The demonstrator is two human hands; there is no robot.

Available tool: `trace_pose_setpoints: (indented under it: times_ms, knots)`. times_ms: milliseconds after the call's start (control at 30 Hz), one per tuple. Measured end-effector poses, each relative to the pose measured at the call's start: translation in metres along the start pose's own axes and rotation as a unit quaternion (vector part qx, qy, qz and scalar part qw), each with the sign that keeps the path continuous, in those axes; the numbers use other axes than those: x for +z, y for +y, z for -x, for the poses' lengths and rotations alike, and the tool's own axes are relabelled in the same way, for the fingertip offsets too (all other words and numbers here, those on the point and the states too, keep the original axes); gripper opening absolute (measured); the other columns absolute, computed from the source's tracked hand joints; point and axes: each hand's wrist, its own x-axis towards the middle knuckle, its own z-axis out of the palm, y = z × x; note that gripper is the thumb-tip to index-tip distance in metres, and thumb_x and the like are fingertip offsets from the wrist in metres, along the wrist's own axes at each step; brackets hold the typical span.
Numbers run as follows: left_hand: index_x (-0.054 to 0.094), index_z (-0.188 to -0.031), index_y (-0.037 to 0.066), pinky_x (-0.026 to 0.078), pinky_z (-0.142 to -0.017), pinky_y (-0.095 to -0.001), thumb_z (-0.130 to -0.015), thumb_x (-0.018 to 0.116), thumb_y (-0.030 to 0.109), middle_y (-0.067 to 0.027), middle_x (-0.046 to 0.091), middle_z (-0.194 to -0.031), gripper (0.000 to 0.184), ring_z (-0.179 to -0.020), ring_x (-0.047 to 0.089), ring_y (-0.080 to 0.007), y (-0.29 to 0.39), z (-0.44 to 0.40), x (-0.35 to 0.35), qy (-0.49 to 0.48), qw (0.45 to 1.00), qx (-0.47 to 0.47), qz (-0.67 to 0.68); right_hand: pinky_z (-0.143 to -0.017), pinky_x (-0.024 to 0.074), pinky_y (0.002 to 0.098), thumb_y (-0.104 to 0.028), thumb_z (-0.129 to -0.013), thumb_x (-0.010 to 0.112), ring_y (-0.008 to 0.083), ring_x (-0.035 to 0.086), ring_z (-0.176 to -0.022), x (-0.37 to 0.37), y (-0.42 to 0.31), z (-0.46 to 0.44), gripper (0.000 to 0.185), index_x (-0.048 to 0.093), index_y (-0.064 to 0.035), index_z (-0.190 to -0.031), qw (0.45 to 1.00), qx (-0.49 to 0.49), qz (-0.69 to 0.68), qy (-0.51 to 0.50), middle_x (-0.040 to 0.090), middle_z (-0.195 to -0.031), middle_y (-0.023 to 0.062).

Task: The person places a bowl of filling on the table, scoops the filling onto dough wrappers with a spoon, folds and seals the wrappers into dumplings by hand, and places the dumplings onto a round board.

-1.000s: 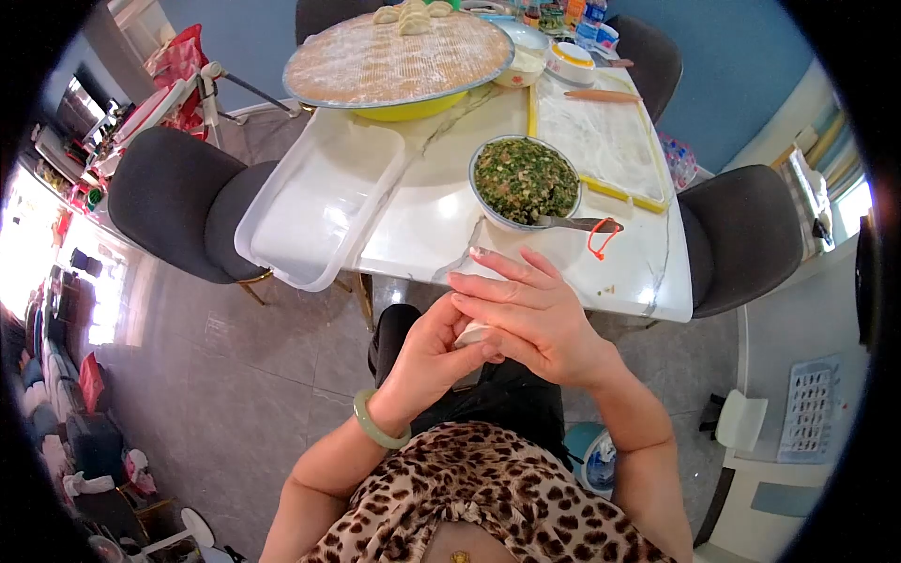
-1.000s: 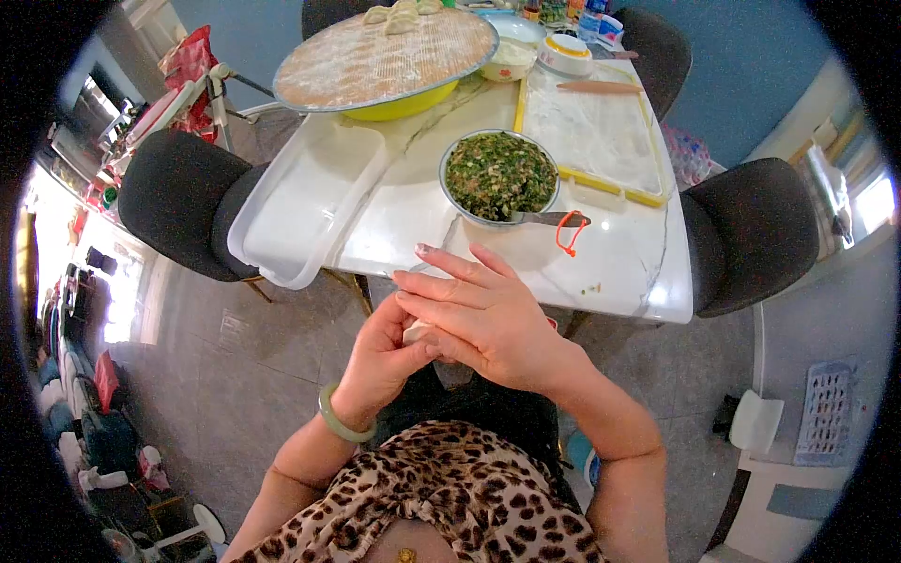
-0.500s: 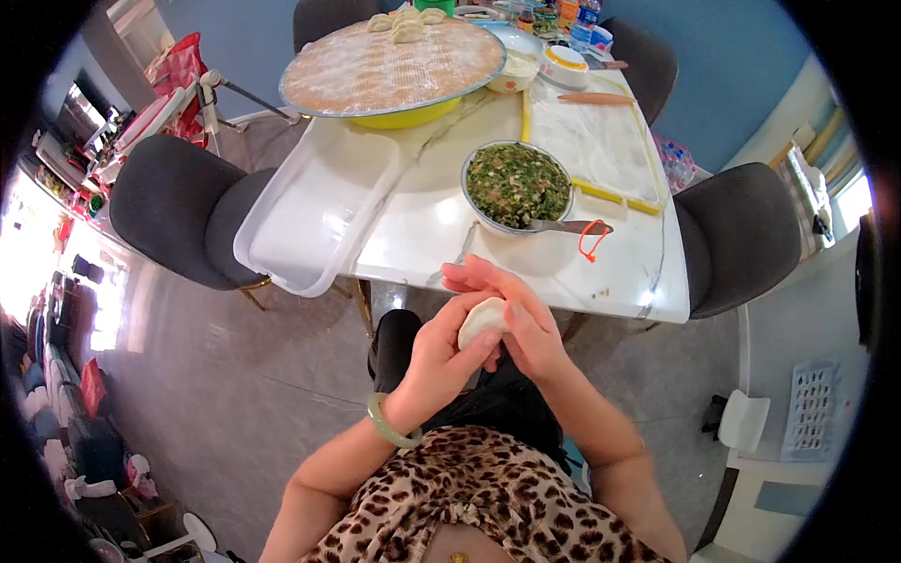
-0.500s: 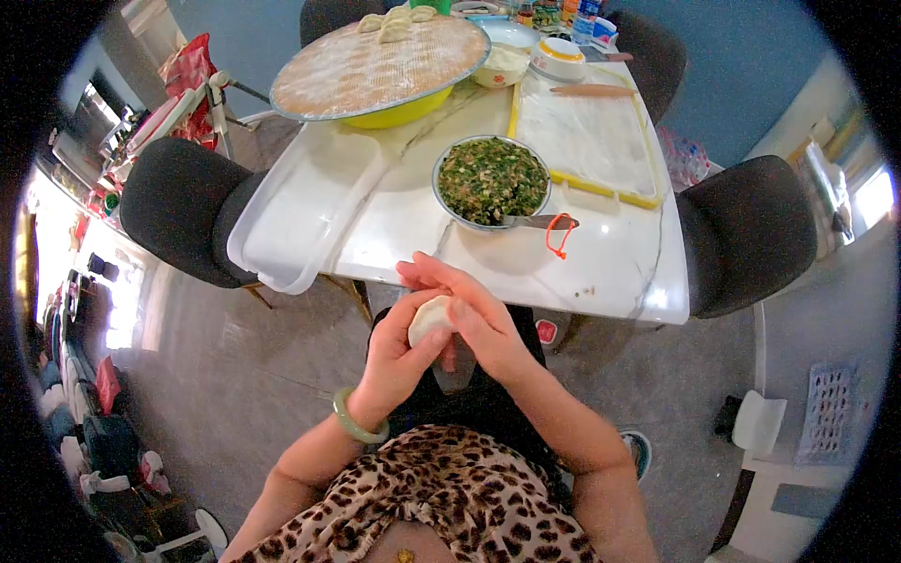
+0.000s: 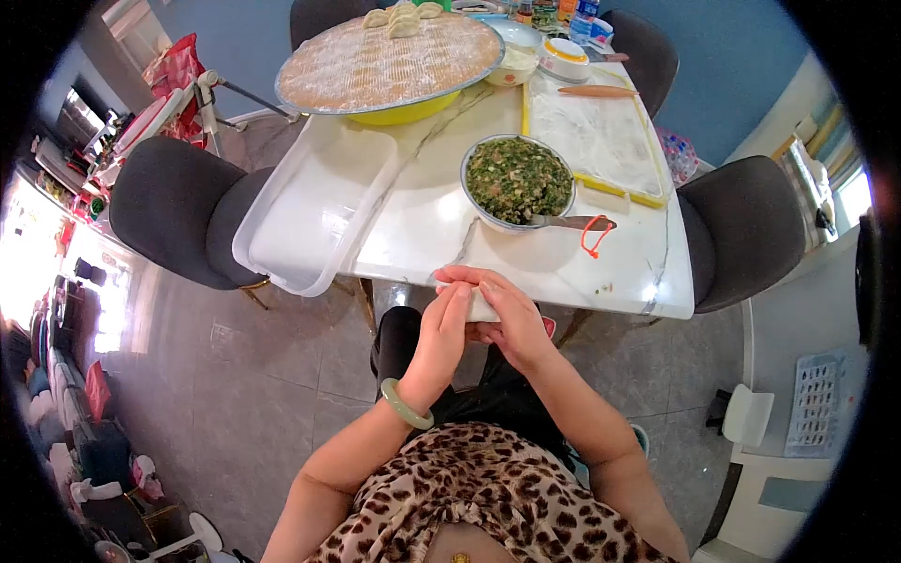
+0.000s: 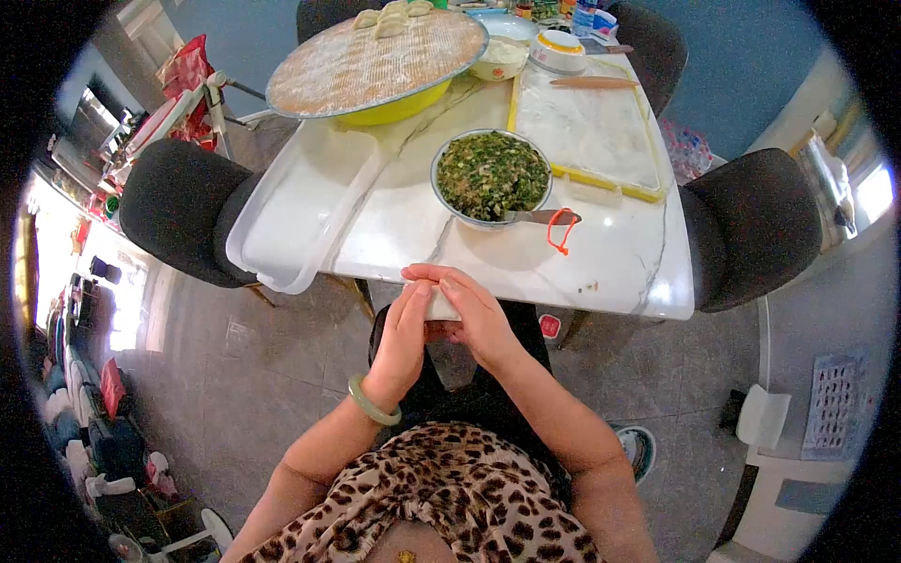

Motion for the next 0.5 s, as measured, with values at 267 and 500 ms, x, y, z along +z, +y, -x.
trace_pose_setpoints:
  times_ms: [267, 500]
  knots:
    - [0.052, -0.108, 0.001, 0.053, -0.065, -0.029, -0.1, 0.036, 0.027, -0.0085, 0.061, -0.09, 0.032, -0.071, 0.064, -0.0183, -0.015, -0.005, -0.014, -0.037, 0.993, -0.102, 0.055, -0.073, 0.0546, 0.027, -0.017, -0.096, 0.033, 0.0191, 0.06, -0.1, -0.007, 0.022, -0.001, 0.036, 0.054, 0.0029, -0.118, 0.996, 0.057, -0.071, 0.028, 0.058, -0.119, 0.0145]
    - [0.057, -0.097, 0.003, 0.044, -0.066, -0.0264, -0.097, 0.04, 0.019, -0.0015, 0.057, -0.088, 0.023, -0.082, 0.054, -0.0094, -0.023, 0.013, -0.003, 0.042, 0.999, -0.028, -0.001, -0.085, 0.0508, 0.0348, -0.011, -0.09, 0.033, 0.0264, 0.061, -0.096, 0.014, 0.037, 0.009, 0.031, 0.057, 0.0036, -0.102, 0.989, -0.064, -0.11, 0.072, 0.061, -0.105, 0.019]
